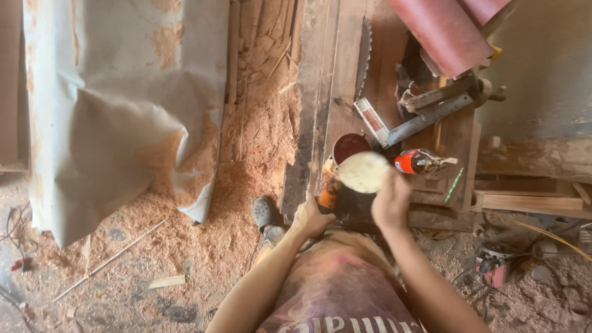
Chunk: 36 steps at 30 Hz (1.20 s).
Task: The person uses scissors to cut a circular sanding disc from a sheet of sandpaper. They then attach the disc to a handheld power sander, securing it with a knob. Finally, they apply a liquid from a bottle onto the sanding disc.
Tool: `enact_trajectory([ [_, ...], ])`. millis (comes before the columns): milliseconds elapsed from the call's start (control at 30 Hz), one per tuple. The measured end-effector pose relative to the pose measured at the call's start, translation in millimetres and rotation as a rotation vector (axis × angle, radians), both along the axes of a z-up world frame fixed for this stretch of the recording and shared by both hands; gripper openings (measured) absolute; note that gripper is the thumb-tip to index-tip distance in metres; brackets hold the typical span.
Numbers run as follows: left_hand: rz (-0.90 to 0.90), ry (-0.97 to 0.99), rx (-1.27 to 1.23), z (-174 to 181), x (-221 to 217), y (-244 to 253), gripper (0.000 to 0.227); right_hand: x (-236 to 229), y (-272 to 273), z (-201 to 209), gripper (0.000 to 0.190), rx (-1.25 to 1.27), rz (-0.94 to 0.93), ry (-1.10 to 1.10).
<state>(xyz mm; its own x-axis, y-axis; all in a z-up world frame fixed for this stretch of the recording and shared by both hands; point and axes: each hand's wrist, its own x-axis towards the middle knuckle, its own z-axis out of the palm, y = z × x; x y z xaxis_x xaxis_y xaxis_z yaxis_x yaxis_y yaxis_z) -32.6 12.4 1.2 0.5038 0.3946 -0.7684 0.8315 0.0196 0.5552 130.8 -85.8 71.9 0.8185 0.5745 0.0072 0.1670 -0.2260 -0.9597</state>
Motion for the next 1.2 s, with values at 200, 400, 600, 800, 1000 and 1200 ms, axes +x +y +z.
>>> enact_trajectory([
  [200,-0.003,-0.036,0.035,3.0,0.1,0.4,0.084,62.1,36.9,-28.9,0.032,-0.258,-0.179,-0.479],
  [400,0.001,-0.043,0.038,9.3,3.1,4.8,0.095,-7.3,58.3,-30.0,0.022,-0.138,0.328,-0.795],
  [600,0.046,-0.048,0.028,5.5,4.1,2.0,0.094,-13.1,15.8,10.0,0.029,-0.173,0.183,-0.335],
  [800,0.019,-0.045,0.051,0.0,1.1,-1.8,0.095,28.8,5.3,12.7,0.045,0.333,-0.263,0.897],
  [1000,-0.015,-0.010,0.015,5.8,-0.6,1.6,0.095,52.4,12.8,11.3,0.047,0.303,-0.383,0.968],
  [1200,0.011,-0.039,0.040,10.9,3.4,-0.1,0.093,45.4,36.7,-25.7,0.031,-0.337,0.127,-0.546],
])
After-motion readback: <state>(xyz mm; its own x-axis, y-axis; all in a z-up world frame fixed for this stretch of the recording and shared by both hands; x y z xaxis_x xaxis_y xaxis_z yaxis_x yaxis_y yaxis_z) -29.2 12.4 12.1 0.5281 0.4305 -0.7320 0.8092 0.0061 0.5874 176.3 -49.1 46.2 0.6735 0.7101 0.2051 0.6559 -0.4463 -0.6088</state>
